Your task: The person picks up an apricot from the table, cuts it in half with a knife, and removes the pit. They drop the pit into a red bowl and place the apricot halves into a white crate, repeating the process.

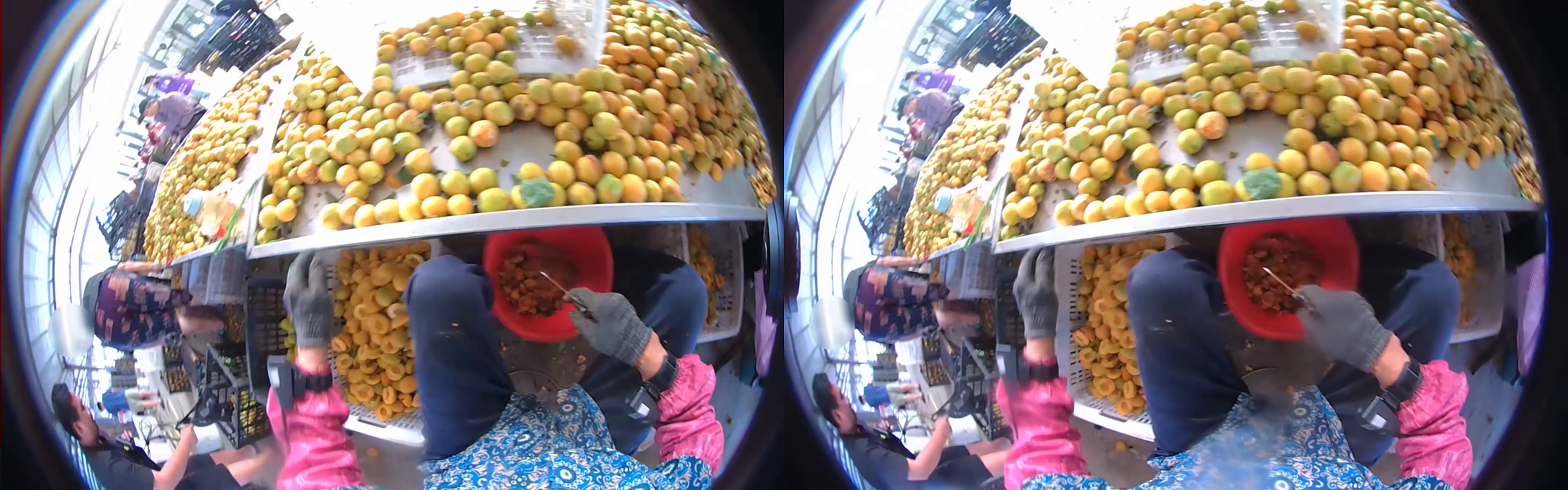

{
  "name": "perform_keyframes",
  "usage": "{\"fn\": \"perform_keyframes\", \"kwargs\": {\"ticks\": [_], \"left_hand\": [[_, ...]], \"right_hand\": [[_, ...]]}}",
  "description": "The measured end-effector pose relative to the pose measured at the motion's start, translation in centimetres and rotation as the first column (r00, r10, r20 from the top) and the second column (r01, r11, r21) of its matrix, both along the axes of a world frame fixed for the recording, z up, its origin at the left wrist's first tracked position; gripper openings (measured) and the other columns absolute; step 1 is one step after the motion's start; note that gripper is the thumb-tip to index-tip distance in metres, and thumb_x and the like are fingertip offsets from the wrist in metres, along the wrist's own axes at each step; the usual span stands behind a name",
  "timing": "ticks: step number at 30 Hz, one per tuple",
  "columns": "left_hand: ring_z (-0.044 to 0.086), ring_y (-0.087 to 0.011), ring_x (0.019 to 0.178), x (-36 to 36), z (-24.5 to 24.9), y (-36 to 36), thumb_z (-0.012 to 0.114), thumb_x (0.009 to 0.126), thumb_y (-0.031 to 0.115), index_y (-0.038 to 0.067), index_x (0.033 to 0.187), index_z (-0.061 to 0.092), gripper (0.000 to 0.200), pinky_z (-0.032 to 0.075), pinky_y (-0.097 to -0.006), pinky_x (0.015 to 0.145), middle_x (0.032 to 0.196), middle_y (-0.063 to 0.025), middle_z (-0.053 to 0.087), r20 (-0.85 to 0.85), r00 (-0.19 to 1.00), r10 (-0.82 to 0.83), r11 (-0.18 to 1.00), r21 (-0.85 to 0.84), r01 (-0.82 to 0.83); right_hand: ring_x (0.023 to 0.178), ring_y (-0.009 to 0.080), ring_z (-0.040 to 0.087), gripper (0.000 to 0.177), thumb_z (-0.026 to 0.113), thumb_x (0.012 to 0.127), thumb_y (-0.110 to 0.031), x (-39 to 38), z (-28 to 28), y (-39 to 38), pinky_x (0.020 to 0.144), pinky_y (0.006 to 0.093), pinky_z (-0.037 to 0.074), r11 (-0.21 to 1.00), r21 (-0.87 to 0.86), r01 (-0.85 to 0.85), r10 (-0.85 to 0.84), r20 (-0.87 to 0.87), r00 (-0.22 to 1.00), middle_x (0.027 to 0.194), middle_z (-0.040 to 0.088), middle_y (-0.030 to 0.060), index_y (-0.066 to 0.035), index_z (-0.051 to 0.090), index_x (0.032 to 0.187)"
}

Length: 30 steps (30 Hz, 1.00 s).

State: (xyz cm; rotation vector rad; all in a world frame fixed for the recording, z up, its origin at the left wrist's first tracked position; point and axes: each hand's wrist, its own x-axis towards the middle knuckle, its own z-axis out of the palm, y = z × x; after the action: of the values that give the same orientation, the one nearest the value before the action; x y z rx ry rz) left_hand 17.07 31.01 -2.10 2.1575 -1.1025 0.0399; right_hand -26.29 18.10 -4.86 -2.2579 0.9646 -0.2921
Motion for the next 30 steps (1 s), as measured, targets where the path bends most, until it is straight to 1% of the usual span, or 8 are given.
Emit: {"fn": "perform_keyframes", "kwargs": {"ticks": [1,3,8,12,20,22,26,30], "left_hand": [[0.061,-0.032,0.096,2.1,0.0,-1.2,0.055,0.091,0.021,0.001,0.113,0.06,0.03,0.048,-0.0391,0.083,0.103,-0.0178,0.064,0.317,0.931,-0.179,0.978,0.164,0.132],[0.061,-0.0333,0.098,4.3,0.6,-4.7,0.059,0.086,0.033,0.003,0.117,0.058,0.044,0.047,-0.0422,0.083,0.103,-0.0193,0.063,0.154,0.987,-0.043,0.961,0.277,-0.002],[0.065,-0.0337,0.095,8.6,0.2,-9.9,0.064,0.079,0.04,0.013,0.121,0.06,0.05,0.051,-0.04,0.083,0.101,-0.0197,0.067,0.114,0.968,-0.225,0.753,0.65,0.099],[0.065,-0.0347,0.094,9.6,-0.7,-10.4,0.069,0.076,0.035,0.013,0.118,0.061,0.048,0.051,-0.0403,0.084,0.099,-0.0204,0.067,0.014,0.963,-0.269,0.75,0.63,0.2],[0.067,-0.0295,0.087,9.9,-1.5,-9.0,0.078,0.07,0.034,-0.001,0.104,0.062,0.052,0.051,-0.0365,0.081,0.091,-0.0197,0.068,-0.038,0.997,-0.065,0.872,0.484,0.076],[0.067,-0.025,0.083,9.7,-0.9,-8.4,0.081,0.069,0.032,-0.003,0.1,0.061,0.05,0.052,-0.0354,0.078,0.088,-0.0163,0.068,-0.056,0.998,-0.013,0.97,0.241,0.026],[0.063,-0.0118,0.082,5.4,3.3,-7.3,0.077,0.074,0.016,-0.004,0.106,0.058,0.042,0.053,-0.0261,0.071,0.089,-0.008,0.065,-0.619,0.751,-0.228,0.959,-0.278,0.061],[0.062,-0.0142,0.08,-3.1,6.5,-5.9,0.078,0.072,0.014,0.0,0.114,0.055,0.05,0.053,-0.0272,0.07,0.094,-0.0081,0.064,-0.304,0.86,-0.411,0.898,-0.301,0.322]], "right_hand": [[0.068,0.0375,0.063,0.021,0.062,0.081,-0.018,0.4,0.1,-0.1,0.059,0.0443,0.05,0.999,0.014,-0.033,0.033,0.018,0.999,0.074,0.063,0.0173,-0.007,0.061,0.1],[0.069,0.036,0.063,0.032,0.066,0.08,-0.017,0.8,1.0,-0.5,0.06,0.0409,0.049,0.988,0.144,-0.053,0.059,-0.035,0.998,0.073,0.061,0.0186,-0.006,0.062,0.109],[0.065,0.0363,0.062,0.027,0.067,0.08,-0.018,1.7,0.5,-1.1,0.055,0.0436,0.048,0.988,0.097,-0.116,0.127,-0.118,0.985,0.07,0.062,0.017,-0.008,0.061,0.105],[0.069,0.0373,0.063,0.027,0.068,0.079,-0.015,2.4,0.7,-1.4,0.058,0.042,0.048,0.988,0.147,-0.045,0.07,-0.164,0.984,0.072,0.061,0.0193,-0.004,0.061,0.102],[0.069,0.0347,0.063,0.021,0.064,0.08,-0.008,4.2,1.3,-1.8,0.061,0.0378,0.048,0.978,0.192,-0.087,0.094,-0.028,0.995,0.075,0.061,0.0223,0.001,0.062,0.099],[0.066,0.0264,0.063,0.023,0.065,0.081,-0.008,4.6,1.7,-1.8,0.062,0.036,0.048,0.929,0.37,-0.005,0.017,-0.031,0.999,0.076,0.063,0.0183,0.003,0.061,0.101],[0.063,0.0138,0.058,0.019,0.063,0.085,-0.011,4.5,0.7,-1.3,0.059,0.0309,0.046,0.969,0.248,-0.01,-0.042,0.206,0.978,0.073,0.062,0.0095,0.003,0.061,0.098],[0.054,0.0032,0.047,0.021,0.061,0.091,-0.022,4.8,1.8,-1.2,0.049,0.0192,0.036,0.779,0.618,0.106,-0.35,0.288,0.891,0.07,0.057,0.0001,-0.002,0.061,0.098]]}}
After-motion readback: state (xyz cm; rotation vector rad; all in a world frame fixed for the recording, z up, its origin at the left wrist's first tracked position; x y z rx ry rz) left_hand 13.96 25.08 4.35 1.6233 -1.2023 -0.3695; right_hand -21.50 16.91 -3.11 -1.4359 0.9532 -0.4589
